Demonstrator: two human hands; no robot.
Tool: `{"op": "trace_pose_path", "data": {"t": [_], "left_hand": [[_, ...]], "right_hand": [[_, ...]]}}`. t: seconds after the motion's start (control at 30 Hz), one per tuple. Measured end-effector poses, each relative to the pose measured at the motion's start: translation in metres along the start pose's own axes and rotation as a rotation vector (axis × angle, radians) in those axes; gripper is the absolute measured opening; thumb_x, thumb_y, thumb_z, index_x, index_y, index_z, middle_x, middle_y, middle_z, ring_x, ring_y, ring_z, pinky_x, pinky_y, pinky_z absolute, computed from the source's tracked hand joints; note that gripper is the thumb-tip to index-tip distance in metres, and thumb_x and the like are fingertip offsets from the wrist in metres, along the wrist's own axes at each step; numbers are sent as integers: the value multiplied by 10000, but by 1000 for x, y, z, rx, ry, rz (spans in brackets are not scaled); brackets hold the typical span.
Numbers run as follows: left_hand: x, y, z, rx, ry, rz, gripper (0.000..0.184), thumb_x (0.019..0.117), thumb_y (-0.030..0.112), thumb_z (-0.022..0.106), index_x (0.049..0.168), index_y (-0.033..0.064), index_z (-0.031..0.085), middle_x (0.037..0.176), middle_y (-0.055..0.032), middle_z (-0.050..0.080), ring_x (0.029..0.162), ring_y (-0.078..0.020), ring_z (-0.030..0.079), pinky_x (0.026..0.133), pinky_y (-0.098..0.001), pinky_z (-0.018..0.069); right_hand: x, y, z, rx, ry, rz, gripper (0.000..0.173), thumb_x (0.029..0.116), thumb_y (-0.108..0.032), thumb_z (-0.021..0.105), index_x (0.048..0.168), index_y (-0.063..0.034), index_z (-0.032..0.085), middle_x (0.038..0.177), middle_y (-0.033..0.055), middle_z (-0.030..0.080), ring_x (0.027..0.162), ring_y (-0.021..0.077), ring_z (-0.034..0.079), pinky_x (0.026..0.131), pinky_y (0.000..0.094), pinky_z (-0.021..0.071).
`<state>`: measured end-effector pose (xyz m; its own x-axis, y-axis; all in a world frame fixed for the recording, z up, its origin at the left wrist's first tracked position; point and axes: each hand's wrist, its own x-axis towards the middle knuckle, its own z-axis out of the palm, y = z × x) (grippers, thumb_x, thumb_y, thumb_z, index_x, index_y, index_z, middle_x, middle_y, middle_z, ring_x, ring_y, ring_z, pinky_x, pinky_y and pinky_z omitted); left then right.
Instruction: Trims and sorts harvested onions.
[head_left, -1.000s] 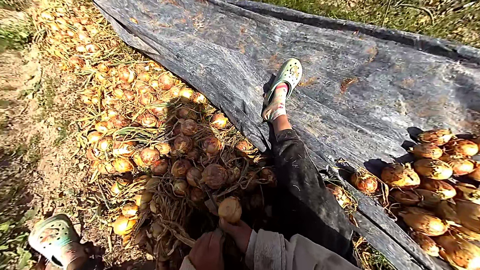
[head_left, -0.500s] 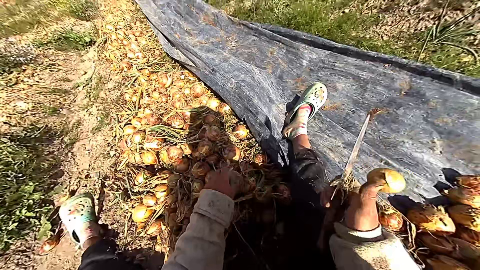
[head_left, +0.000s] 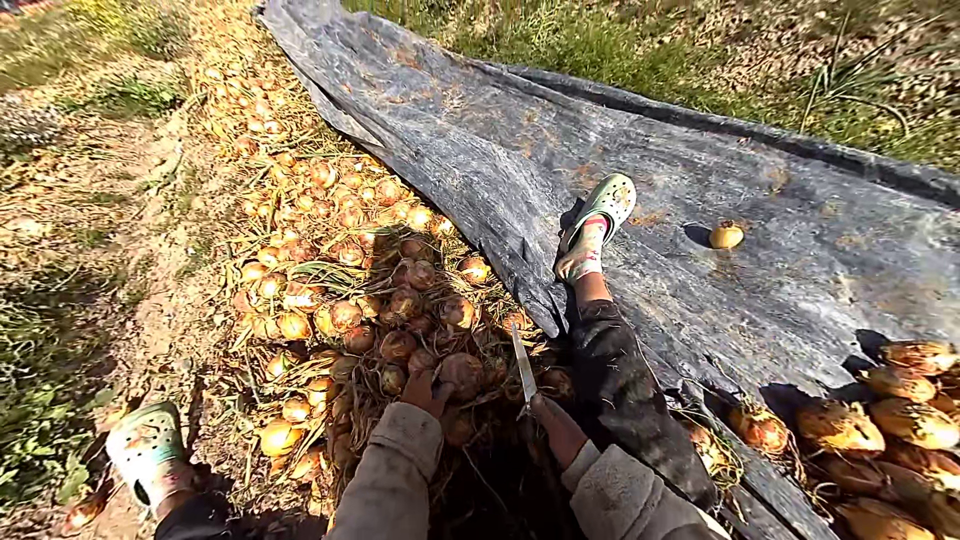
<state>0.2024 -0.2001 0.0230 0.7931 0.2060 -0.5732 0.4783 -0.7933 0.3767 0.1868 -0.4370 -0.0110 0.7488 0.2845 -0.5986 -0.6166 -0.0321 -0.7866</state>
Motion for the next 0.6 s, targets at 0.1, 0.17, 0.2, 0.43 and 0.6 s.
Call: {"op": "trace_pose_path", "data": {"t": [0.1, 0.17, 0.2, 0.43, 0.6], "left_hand": [[-6, 2, 2, 86, -14, -21, 559, 993, 217, 668, 1468, -23, 499, 1572, -277, 390, 1438, -398, 439, 1189, -480, 367], [-1, -1, 7, 148, -15, -46, 558, 980, 243, 689, 1452, -6, 528, 1574, -264, 390, 1431, -396, 444, 1183, -483, 376], [4, -2, 10, 192, -43, -49, 573, 976, 271, 696, 1449, -8, 531, 1583, -263, 377, 1433, -401, 439, 1183, -491, 375], [0, -18, 29, 20, 52, 112, 461, 1010, 216, 635, 1364, -74, 587, 1490, -301, 470, 1409, -414, 461, 1198, -476, 355], [-47, 5, 25, 28, 119, 283, 377, 1034, 185, 594, 1278, -99, 636, 1397, -314, 541, 1365, -450, 485, 1183, -488, 360]], "right_hand": [[3, -1, 3, -36, 0, 17, 382, 1122, -278, 347, 1327, 21, 468, 747, 47, 522, 568, 141, 539, 588, 311, 514], [6, 1, 5, -55, 0, 27, 372, 1120, -275, 363, 1324, 16, 471, 772, 56, 529, 577, 141, 544, 590, 308, 517], [7, 1, 5, -64, 4, 34, 379, 1119, -273, 373, 1344, 17, 469, 793, 65, 534, 588, 146, 547, 597, 314, 517], [13, 5, 3, -199, 23, 51, 454, 1112, -310, 409, 1403, 36, 445, 958, 153, 593, 723, 204, 602, 704, 376, 537], [10, 6, 5, -149, -9, 46, 477, 1081, -272, 498, 1434, 36, 407, 1038, 157, 589, 761, 190, 601, 715, 358, 534]]}}
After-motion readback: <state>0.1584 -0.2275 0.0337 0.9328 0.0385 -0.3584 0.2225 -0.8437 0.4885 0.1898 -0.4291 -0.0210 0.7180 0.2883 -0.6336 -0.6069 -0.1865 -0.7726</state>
